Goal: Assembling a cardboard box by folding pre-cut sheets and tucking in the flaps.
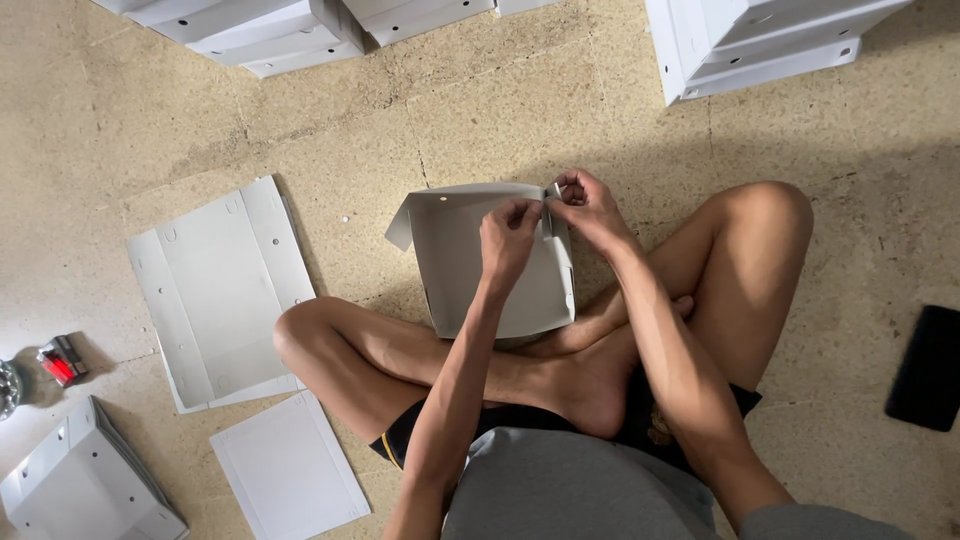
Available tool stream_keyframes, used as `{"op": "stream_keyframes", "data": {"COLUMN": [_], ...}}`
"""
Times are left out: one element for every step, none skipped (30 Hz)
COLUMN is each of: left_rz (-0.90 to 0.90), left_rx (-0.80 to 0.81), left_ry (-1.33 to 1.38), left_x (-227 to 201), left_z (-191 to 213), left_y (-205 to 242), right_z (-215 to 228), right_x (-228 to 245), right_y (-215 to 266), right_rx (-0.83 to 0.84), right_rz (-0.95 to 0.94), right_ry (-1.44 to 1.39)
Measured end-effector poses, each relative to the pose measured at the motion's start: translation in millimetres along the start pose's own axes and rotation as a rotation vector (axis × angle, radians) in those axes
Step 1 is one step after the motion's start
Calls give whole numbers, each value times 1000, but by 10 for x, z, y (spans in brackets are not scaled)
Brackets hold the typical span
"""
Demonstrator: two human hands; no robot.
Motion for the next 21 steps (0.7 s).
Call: {"op": "stream_keyframes", "data": {"left_rz": [3, 15, 23, 23, 13, 3, 1, 12, 24, 25, 43, 61, 61, 65, 69, 68, 61, 53, 55, 47, 38], "left_rx": [-1, -9, -18, -19, -27, -36, -36, -41, -46, -46, -44, -42, -41, -35, -28, -27, -26, -25, -25, -21, -17], "left_ry": [-1, -7, -11, -10, -29, -48, -48, -56, -64, -64, -80, -96, -95, -99, -104, -103, -113, -122, -124, -144, -163], "left_x": [7, 22, 23, 29, 24, 18, 14, 22, 39, 65, 102, 138, 117, 100, 78, 72, 61, 51, 37, 15, -11], "left_z": [-8, -9, -12, -6, -4, -3, -11, -14, -21, -34, -51, -70, -65, -67, -71, -72, -71, -70, -63, -63, -62], "left_y": [-3, -7, -20, -27, -35, -43, -56, -71, -80, -87, -98, -109, -91, -74, -61, -70, -79, -89, -84, -78, -76], "right_z": [-14, -22, -23, -41, -51, -61, -59, -51, -42, -51, -51, -50, -48, -43, -34, -25, -17, -10, -1, -8, -16], "right_x": [26, 49, 83, 165, 246, 326, 299, 280, 255, 238, 237, 235, 241, 240, 240, 208, 173, 137, 153, 157, 163], "right_y": [26, 53, 66, 92, 117, 142, 140, 136, 140, 135, 125, 116, 124, 134, 141, 133, 126, 118, 127, 138, 143], "right_rx": [1, -11, -24, -23, -29, -36, -36, -39, -41, -40, -49, -58, -59, -63, -69, -70, -79, -89, -88, -80, -72], "right_rz": [-2, -8, -10, -9, -10, -11, -10, 1, 10, 9, 24, 38, 38, 30, 22, 23, 23, 23, 21, 6, -8], "right_ry": [-1, -21, -39, -39, -65, -90, -91, -67, -43, -42, -53, -64, -63, -58, -53, -52, -68, -84, -86, -122, -159]}}
Point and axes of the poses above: each hand's wrist, its own y-axis away from the middle knuckle, its own z-axis out of the back of the hand, x = y × z, the point moved 9 cm from there along -y, towards the middle knuckle, and after that the axes turned 13 degrees about z, right-handed, at the moved point
